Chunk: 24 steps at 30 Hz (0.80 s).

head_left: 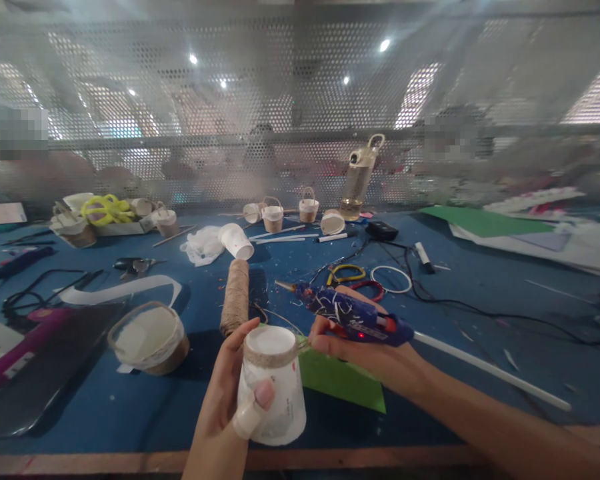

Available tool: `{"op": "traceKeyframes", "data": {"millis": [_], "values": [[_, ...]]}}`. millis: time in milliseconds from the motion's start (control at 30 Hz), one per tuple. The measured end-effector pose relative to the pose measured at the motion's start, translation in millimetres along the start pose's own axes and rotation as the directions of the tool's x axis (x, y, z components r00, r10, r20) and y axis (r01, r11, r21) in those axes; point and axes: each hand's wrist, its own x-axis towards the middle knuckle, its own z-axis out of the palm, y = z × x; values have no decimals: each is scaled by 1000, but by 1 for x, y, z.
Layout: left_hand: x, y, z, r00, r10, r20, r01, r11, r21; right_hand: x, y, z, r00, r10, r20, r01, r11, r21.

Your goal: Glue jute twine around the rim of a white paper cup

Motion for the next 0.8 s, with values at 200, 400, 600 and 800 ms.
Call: {"op": "traceKeyframes", "data": {"millis": [200, 400, 600, 800], "values": [[-2, 3, 2, 999, -25, 21, 25, 1000, -6, 1, 5, 1, 1000, 6, 4, -6, 1000, 15], [-2, 0, 0, 998, -24, 60, 23, 999, 22, 1, 7, 2, 1000, -17, 25, 16, 1000, 26], [-7, -1, 4, 998, -31, 61, 27, 998, 54, 3, 8, 3, 999, -26, 35, 24, 998, 64], [-4, -2, 1, 997, -64, 30, 61, 992, 110, 2, 7, 3, 1000, -18, -4, 18, 1000, 18]]}}
